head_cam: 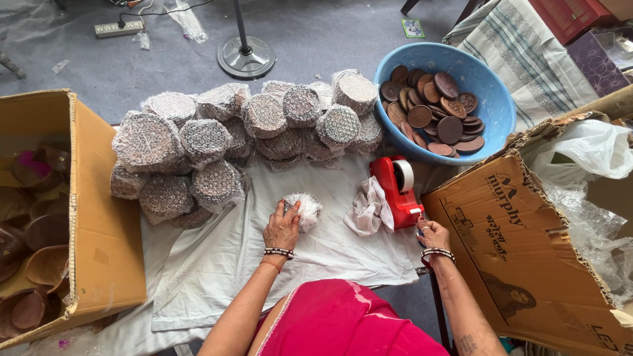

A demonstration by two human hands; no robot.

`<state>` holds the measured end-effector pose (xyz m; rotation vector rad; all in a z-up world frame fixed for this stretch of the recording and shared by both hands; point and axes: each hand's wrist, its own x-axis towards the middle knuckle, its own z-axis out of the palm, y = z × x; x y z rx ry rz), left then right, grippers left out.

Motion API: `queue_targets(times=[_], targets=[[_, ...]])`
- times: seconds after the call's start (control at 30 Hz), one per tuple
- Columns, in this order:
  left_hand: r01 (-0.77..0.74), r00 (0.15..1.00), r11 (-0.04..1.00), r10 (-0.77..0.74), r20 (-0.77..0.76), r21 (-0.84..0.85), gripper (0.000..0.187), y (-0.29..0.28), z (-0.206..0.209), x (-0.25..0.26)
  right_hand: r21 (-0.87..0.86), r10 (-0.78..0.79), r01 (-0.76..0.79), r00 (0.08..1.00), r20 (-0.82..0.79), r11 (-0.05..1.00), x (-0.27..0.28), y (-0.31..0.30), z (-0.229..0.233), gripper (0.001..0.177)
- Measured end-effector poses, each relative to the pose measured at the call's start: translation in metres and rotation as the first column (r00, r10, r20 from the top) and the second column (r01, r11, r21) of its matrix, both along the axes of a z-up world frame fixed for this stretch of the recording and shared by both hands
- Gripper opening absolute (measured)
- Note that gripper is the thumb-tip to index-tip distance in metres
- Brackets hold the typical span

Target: The person wraps a brown clay item in bubble wrap by hand and wipes another clay item with a white cloth.

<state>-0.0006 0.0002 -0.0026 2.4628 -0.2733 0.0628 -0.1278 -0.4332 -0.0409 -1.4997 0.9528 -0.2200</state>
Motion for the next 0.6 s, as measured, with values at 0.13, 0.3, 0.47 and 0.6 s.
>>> queue_targets(times=[0.13,0.3,0.47,0.6], targets=[[0.001,1.0,1.0,-0.001,-0.014,0.013,0.038,-0.001,0.003,0.0,-0.005,0.0,0.0,1.0,0.02,1.0,0.003,-0.007,-0.017,0.029],[-0.007,1.0,1.0,0.007,-0.001,0.022,0.039,0.0,0.003,-0.001,-0.189,0.042,-0.028,0.997,0.069,0.982,0.012,-0.023,-0.058,0.025],[-0.007,1.0,1.0,0.007,0.016,0.012,0.038,-0.001,0.0,-0.001,-0.275,0.05,-0.039,0.998,0.03,0.961,0.012,-0.015,-0.037,0.025],[-0.013,1.0,1.0,0.013,0.008,0.006,0.038,-0.001,0.003,-0.001,-0.269,0.042,-0.025,0.997,0.059,0.963,0.013,-0.009,-0.022,0.03]])
